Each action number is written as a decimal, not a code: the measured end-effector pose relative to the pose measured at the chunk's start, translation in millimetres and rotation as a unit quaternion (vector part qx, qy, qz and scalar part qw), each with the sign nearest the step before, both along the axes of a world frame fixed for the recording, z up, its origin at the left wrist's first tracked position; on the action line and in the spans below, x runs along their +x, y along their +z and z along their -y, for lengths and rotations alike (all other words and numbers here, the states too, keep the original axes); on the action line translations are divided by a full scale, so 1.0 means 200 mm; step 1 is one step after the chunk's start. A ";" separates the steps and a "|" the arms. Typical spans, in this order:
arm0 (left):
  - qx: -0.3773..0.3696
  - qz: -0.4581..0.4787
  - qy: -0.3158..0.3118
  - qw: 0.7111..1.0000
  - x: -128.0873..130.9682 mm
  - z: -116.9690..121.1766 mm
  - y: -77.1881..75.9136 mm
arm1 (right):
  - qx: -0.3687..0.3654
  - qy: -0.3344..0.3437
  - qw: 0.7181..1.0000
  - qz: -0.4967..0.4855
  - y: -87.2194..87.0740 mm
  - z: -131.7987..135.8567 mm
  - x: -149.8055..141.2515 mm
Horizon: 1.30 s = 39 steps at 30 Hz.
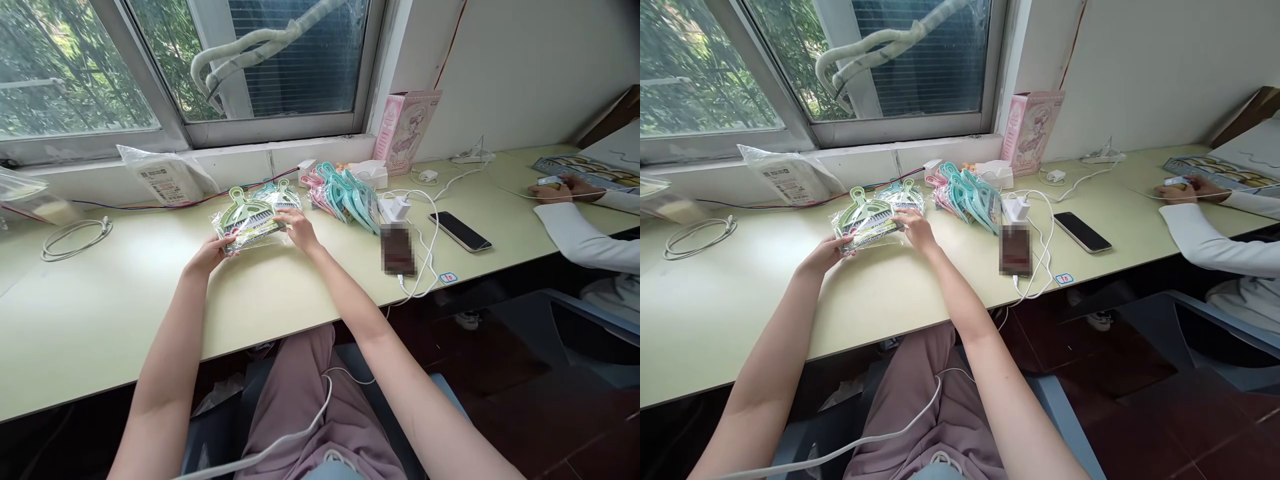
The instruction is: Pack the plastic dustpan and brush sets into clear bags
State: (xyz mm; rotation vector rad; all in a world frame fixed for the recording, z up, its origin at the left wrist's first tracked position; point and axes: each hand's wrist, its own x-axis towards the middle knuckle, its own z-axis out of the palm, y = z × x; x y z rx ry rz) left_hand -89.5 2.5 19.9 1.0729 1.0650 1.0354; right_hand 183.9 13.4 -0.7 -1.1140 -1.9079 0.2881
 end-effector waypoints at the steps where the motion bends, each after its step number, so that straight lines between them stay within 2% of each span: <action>1: -0.001 0.002 0.003 1.000 0.00 0.00 0.00 | -0.002 0.010 1.000 -0.003 0.00 -0.01 0.01; 7: -0.025 0.018 0.037 0.999 -0.03 -0.02 -0.02 | -0.010 0.042 0.999 0.006 -0.01 -0.04 0.04; 13: -0.036 0.030 0.045 0.998 -0.05 -0.04 -0.05 | -0.014 0.065 0.998 -0.013 0.00 -0.01 0.02; 18: -0.040 0.042 0.031 0.998 -0.02 -0.02 -0.05 | -0.040 0.100 0.991 -0.085 0.02 0.01 -0.01; 24: -0.068 0.027 0.046 0.996 -0.02 0.00 -0.04 | -0.105 0.138 0.959 -0.222 0.02 0.02 -0.03; 32: -0.065 0.002 0.019 0.998 0.01 0.02 -0.03 | -0.109 0.107 0.939 -0.307 0.03 0.05 -0.03; 39: -0.027 -0.027 -0.098 0.994 0.05 0.04 -0.01 | -0.034 0.014 0.960 -0.277 0.01 0.03 -0.04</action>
